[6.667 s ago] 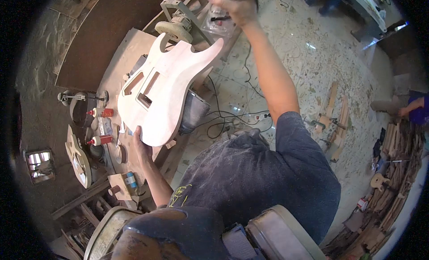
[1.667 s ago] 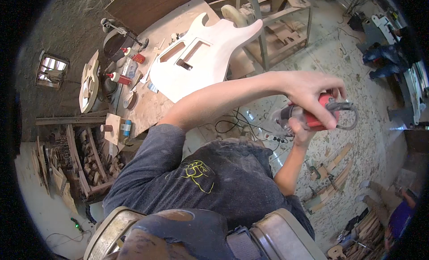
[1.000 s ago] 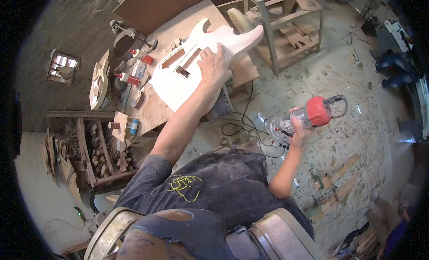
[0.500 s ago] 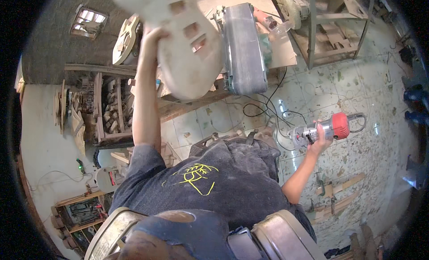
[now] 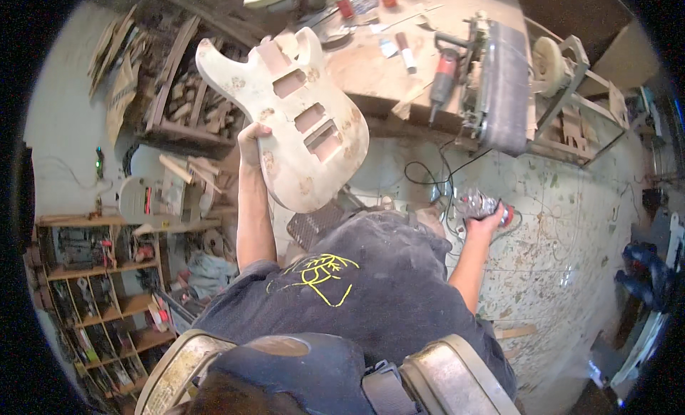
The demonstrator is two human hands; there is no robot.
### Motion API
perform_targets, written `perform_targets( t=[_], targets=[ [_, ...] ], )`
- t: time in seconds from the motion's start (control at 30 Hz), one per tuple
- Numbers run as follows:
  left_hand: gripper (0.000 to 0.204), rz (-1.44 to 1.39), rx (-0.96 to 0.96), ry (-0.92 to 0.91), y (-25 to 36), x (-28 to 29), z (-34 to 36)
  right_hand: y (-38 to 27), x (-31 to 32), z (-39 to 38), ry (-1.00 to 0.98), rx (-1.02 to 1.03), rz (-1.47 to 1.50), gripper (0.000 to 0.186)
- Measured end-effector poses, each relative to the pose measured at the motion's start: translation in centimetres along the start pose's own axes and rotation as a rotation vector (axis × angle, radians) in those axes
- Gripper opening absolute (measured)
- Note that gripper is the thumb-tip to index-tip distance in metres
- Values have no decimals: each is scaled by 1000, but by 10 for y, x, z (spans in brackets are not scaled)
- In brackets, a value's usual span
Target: The person sands the edges and surface of a wooden guitar body using a handheld power sander and a large belt sander, moving the guitar body across the sanding surfaces to smooth the wood.
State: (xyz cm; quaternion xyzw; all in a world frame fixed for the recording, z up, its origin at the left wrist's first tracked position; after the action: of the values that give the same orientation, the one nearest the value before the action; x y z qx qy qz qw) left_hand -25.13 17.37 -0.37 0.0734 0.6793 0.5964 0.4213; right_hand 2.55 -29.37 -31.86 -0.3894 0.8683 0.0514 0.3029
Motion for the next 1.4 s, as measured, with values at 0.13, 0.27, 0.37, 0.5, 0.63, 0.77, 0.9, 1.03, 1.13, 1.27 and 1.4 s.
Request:
perform_targets(
  t=[0.13, 0.27, 0.37, 0.5, 0.63, 0.77, 0.9, 1.03, 1.13, 1.27, 1.4],
  targets=[
    [70, 56, 44, 85, -2, 36, -27, 88, -82, -26, 27, -195, -146, 34],
    [74, 64, 29, 115, -8, 50, -32, 130, -112, 5, -53, -307, -230, 33],
    [75, 63, -12, 169, -18, 73, -32, 156, -173, -19, -87, -357, -337, 32],
    [73, 56, -48, 254, -21, 67, -31, 183, -243, 15, -184, -380, -359, 33],
    [79, 33, -115, 299, -27, 67, -33, 227, -325, 48, -344, -383, -369, 35],
    [82, -50, -118, 394, -31, 52, -31, 272, -385, 120, -347, -358, -217, 41],
    [84, -52, -92, 406, -36, 35, -19, 278, -430, 215, -401, -264, -115, 42],
    [87, -51, -97, 491, -42, 54, -34, 316, -449, 238, -334, -198, -137, 49],
    [87, -57, -65, 487, -48, 61, -32, 311, -453, 278, -345, -181, -78, 64],
    [87, -140, -75, 503, -48, 57, -35, 304, -442, 272, -137, -145, -218, 67],
    [88, -222, -57, 417, -54, 68, -30, 277, -434, 226, -240, -295, -517, 69]
  ],
)
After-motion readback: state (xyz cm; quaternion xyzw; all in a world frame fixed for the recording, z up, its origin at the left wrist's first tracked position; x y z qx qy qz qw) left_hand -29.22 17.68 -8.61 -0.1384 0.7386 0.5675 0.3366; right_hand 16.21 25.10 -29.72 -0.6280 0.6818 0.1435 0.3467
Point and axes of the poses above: each hand's wrist, its own z-axis towards the middle knuckle, its own x-axis out of the back of the hand, y = z × x, the point moved 5 cm from there along z, towards the middle knuckle, and after that the axes turned 15 degrees about -x, right-handed, at the moved point
